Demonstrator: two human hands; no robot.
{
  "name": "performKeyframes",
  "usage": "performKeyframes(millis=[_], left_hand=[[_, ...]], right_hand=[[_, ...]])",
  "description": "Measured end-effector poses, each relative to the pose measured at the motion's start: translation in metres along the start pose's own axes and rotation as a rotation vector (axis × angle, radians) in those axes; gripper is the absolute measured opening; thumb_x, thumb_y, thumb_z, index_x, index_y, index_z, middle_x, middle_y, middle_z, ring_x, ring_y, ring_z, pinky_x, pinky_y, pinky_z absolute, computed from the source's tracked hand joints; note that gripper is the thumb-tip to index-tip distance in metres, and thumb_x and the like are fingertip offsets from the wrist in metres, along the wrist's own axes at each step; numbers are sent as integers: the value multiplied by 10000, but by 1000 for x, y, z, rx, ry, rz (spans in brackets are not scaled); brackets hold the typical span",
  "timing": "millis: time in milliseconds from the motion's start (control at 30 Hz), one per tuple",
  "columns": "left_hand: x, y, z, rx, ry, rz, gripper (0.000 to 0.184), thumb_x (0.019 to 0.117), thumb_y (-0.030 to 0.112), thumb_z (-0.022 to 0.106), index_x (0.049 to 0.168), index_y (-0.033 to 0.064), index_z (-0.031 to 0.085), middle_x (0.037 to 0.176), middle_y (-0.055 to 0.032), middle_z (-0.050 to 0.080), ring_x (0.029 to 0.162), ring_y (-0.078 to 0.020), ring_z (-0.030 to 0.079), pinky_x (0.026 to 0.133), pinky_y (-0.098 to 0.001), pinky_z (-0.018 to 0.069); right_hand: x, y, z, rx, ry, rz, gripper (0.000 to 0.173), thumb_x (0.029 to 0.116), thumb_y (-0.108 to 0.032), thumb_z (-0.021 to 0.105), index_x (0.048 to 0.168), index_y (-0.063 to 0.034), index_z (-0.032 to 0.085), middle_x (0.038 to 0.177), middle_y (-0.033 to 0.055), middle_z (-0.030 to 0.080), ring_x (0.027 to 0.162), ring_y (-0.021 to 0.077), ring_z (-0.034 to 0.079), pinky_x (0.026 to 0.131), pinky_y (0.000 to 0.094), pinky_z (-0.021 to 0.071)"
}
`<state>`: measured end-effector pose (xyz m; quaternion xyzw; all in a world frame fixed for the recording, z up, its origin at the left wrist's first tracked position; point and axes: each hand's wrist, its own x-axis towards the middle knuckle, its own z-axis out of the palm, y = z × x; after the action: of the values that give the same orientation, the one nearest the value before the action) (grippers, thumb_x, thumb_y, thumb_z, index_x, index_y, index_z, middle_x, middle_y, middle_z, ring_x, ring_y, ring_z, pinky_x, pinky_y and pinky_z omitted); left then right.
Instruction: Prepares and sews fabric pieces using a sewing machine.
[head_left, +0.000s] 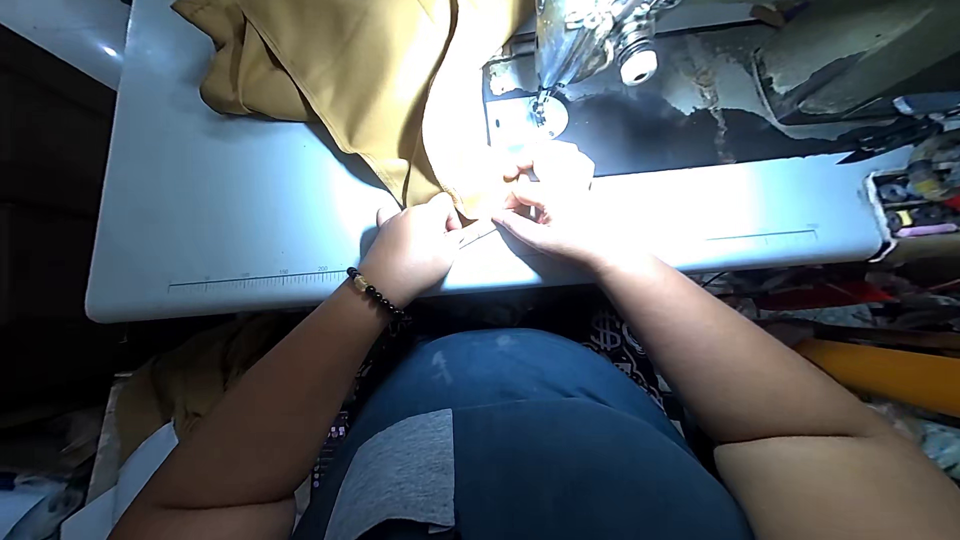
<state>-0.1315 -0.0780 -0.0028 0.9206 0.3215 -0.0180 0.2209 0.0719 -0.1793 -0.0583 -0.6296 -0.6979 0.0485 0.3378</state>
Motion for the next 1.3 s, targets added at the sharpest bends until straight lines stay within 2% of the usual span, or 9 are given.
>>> performKeyframes(millis=[100,233,300,433,600,700,1000,1167,1300], left_hand=[[-4,32,-1,491,104,150,149,987,101,587,957,29,714,865,-138,694,906,-329,663,863,-572,434],[26,37,-29,634,10,543,134,950,117,682,1074,123,732,1430,-112,590,1284,-328,566,998,-566,399],[53,8,-28,388,-30,689,208,911,226,759,1030,59,726,1215,-156,670,1164,-362,627,965,-577,473],[36,-16,17,-85,52,251,435,957,472,657,1252,154,694,1285,-103,658,1312,-339,521,1069,-645,358],[18,-9,37,201,293,406,338,1028,382,545,1282,244,719,1322,-133,637,1291,-423,520,978,-663,364],[21,-13,36,432,378,570,299,1061,329,469,1193,219,714,1429,24,619,1278,-272,554,925,-511,367],[30,-10,30,211,167,539,331,1060,326,469,1234,188,715,1493,80,580,1274,-244,582,968,-542,395],[39,11,34,209,164,384,371,1072,338,443,1328,188,665,1511,54,564,1327,-275,553,974,-583,391],[77,27,37,192,212,275,401,1071,365,431,1316,146,662,1528,-60,540,1478,-298,409,1074,-634,331]], right_hand=[[0,0,1,-9,1,48,290,919,-409,643,848,-155,763,1267,151,612,1339,362,434,1041,609,249],[9,8,-10,-92,-56,-1,328,924,-420,601,967,-163,799,1301,201,611,1338,426,441,1011,668,252],[17,17,-20,-146,-111,-24,372,948,-472,604,1093,-192,801,1388,187,587,1392,417,422,1068,688,235],[28,39,-23,-53,-91,-36,346,919,-513,632,974,-206,782,1305,170,595,1363,399,428,1046,668,262],[29,42,-17,-73,-84,-21,307,984,-359,547,1068,-158,763,1219,179,616,1276,396,500,992,639,321],[29,44,-16,-74,-79,-15,320,991,-340,526,1131,-177,763,1203,164,608,1266,377,496,1002,618,314],[26,41,-17,-33,-28,1,266,966,-323,561,1007,-178,780,1192,158,613,1252,376,492,984,602,306],[26,50,-33,350,315,107,249,881,17,520,961,-18,753,1077,101,684,1130,143,588,1009,295,448],[28,55,-45,477,496,404,208,900,71,474,897,-34,653,912,-38,664,843,-51,596,779,147,500]])
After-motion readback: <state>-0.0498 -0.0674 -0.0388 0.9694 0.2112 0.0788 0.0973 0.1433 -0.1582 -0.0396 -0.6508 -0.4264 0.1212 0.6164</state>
